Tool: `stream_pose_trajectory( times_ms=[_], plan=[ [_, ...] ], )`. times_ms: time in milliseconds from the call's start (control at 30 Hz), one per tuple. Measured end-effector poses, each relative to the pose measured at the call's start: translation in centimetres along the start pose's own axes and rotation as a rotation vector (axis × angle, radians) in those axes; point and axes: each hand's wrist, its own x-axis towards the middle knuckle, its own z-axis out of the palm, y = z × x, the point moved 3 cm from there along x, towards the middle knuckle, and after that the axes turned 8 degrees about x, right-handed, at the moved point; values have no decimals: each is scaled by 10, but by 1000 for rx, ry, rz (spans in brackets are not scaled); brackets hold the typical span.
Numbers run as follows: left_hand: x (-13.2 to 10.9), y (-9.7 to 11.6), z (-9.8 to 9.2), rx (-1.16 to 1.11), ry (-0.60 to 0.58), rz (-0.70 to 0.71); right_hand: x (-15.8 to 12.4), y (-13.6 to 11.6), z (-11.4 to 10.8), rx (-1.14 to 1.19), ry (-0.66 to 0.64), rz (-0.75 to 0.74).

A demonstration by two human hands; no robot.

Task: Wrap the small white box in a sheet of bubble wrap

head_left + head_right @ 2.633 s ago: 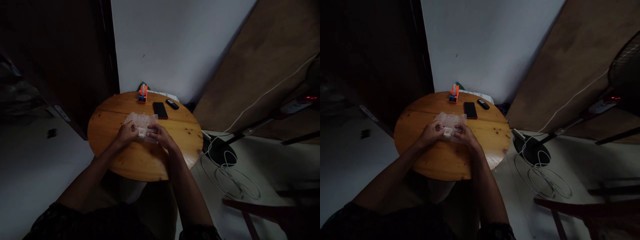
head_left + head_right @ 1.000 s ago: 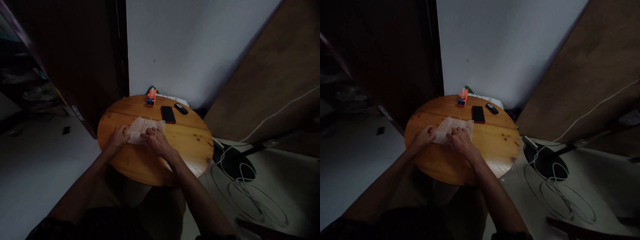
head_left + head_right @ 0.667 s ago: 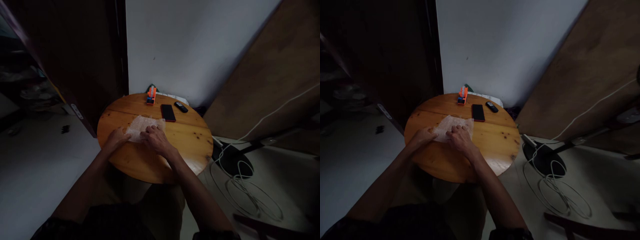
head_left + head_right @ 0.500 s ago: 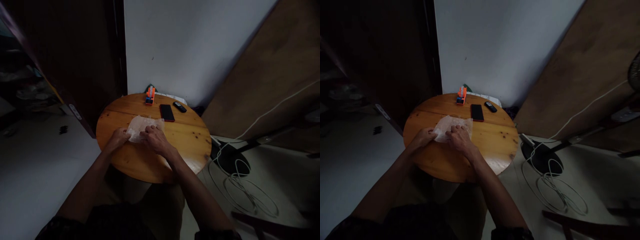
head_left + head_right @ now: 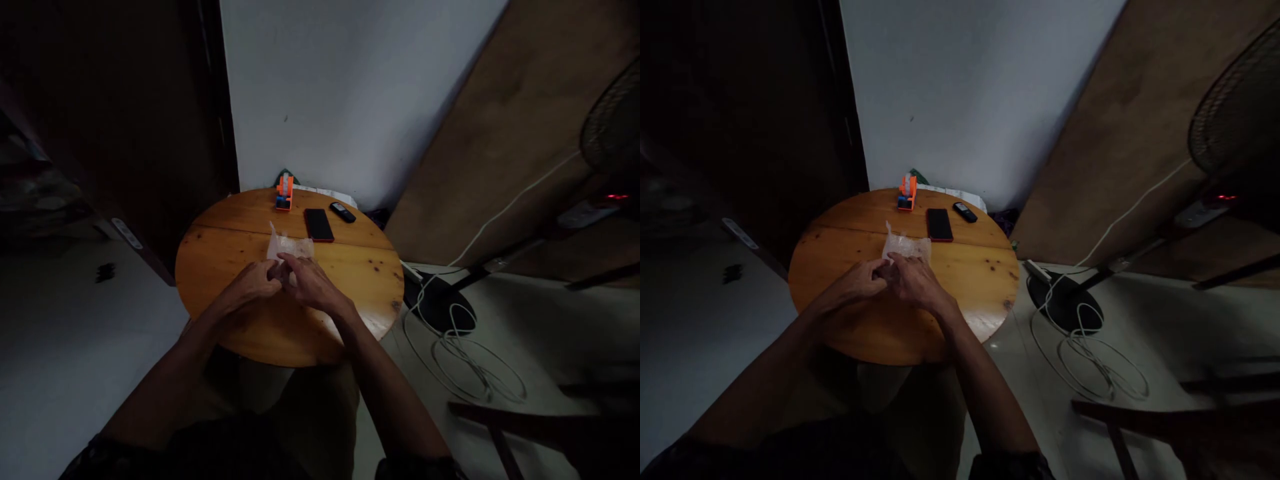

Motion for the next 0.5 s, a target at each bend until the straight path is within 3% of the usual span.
stream_pose_trajectory(
  times_ms=[100, 233, 333, 500],
  plan=[
    [-1, 6, -5, 181, -76, 114, -29, 19, -8, 136, 167, 9],
    [-3, 16, -7, 388, -44, 118, -64, 46, -5, 192, 386, 316],
    [-3, 17, -6, 458, -2, 111, -71, 49, 1, 218, 362, 537],
    [5, 3, -4, 490, 48, 273, -53, 32, 2, 193, 249, 673]
  ],
)
